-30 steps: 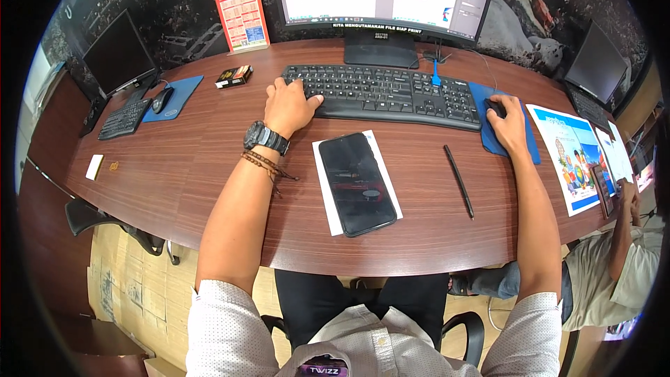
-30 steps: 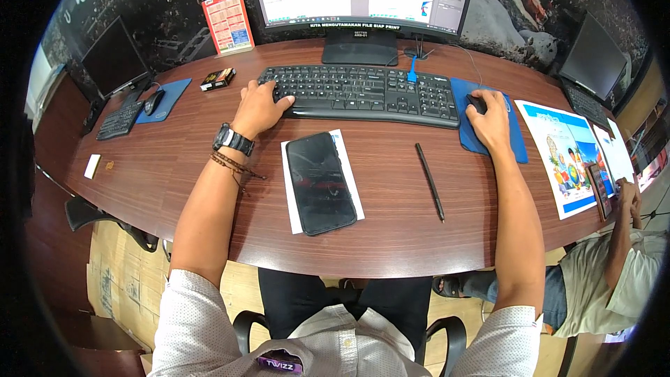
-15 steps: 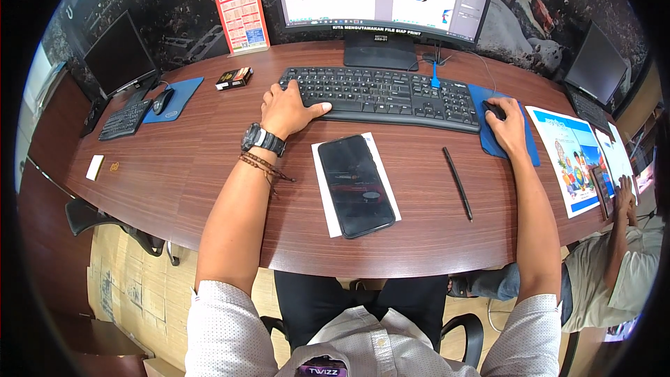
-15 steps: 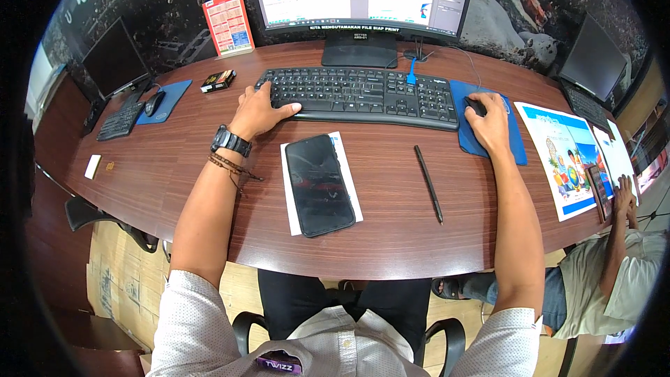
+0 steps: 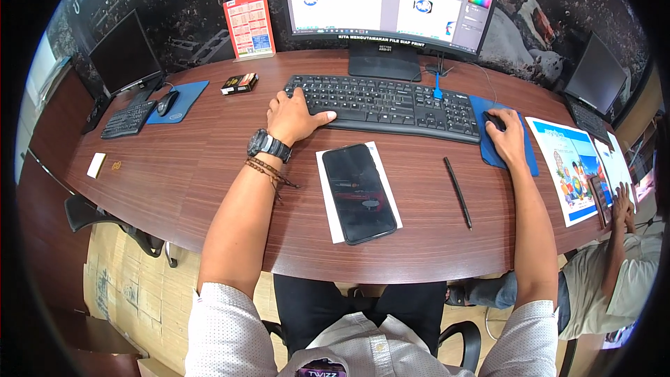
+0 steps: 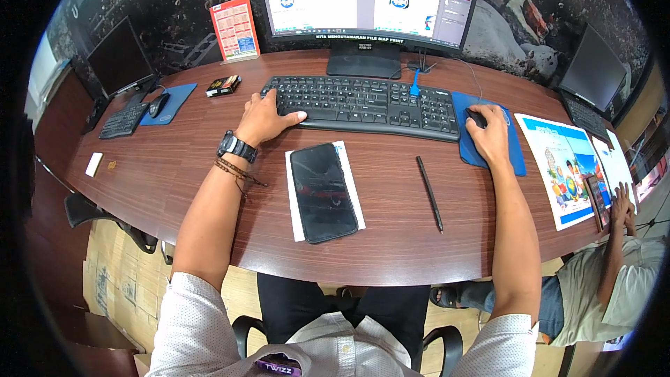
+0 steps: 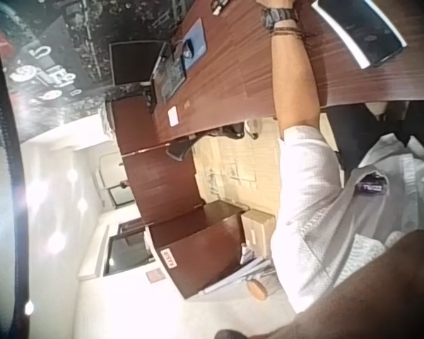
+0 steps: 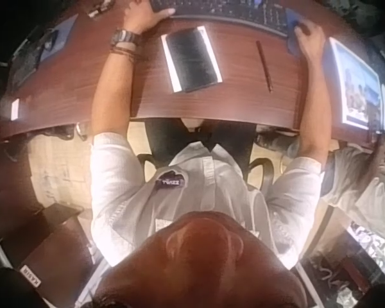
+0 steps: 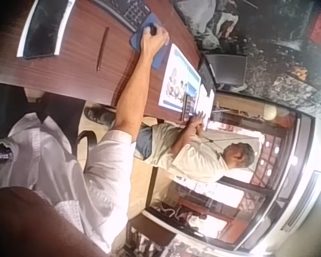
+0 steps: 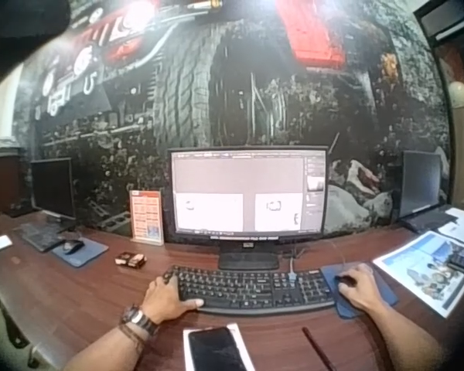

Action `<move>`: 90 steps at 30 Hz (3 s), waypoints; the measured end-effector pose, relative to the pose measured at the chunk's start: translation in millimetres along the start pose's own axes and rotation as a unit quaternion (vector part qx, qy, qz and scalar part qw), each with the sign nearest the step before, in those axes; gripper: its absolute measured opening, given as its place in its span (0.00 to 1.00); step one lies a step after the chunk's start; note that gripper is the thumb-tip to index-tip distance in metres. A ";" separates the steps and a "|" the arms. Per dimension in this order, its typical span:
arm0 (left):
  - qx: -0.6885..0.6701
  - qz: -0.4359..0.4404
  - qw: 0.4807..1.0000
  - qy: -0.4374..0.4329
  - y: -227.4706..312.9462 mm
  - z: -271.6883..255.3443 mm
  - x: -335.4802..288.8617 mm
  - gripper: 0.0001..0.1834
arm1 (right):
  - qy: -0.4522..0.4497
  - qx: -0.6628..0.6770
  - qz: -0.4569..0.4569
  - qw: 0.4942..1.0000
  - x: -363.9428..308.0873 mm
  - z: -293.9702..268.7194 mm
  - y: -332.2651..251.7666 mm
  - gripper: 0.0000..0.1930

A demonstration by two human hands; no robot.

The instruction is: The recorder is using a computer to design or edit a digital print layout, interacting with a colleague to review a physical proof.

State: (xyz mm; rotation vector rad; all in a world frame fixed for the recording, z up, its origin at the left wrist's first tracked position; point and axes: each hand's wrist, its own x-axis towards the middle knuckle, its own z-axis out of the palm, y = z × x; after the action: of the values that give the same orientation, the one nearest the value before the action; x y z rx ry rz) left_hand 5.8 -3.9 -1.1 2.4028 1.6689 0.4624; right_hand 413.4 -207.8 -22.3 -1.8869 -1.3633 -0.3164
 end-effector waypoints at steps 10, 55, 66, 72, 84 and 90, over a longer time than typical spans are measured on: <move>0.018 -0.009 0.999 0.031 -3.6 -0.6 2.8 0.52 | -0.004 -0.006 0.006 1.000 0.3 1.9 1.6 0.17; -0.002 -0.022 0.998 0.055 4.8 -1.4 -5.4 0.49 | 0.005 -0.005 0.009 1.000 -0.2 1.5 0.1 0.16; -0.066 0.096 0.992 0.047 1.1 -7.0 -6.0 0.34 | 0.005 -0.001 0.029 1.000 -2.9 -1.6 -6.7 0.17; -0.083 0.082 0.993 0.033 1.5 -7.3 -3.3 0.35 | 0.006 -0.007 0.032 0.999 -2.4 -0.1 -2.1 0.17; -0.018 -0.004 1.000 0.022 3.4 -14.7 -8.8 0.46 | 0.010 0.004 0.027 1.000 -3.1 -1.8 -4.4 0.17; -0.017 -0.006 1.000 0.013 6.5 -17.9 -10.8 0.43 | 0.015 0.002 0.023 1.000 -2.9 -1.4 -1.8 0.17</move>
State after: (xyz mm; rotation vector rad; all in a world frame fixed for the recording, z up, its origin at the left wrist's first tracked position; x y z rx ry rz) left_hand 1.8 -16.9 16.0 2.3707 1.6715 0.5186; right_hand 411.0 -210.6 -22.3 -1.8989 -1.2989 -0.3170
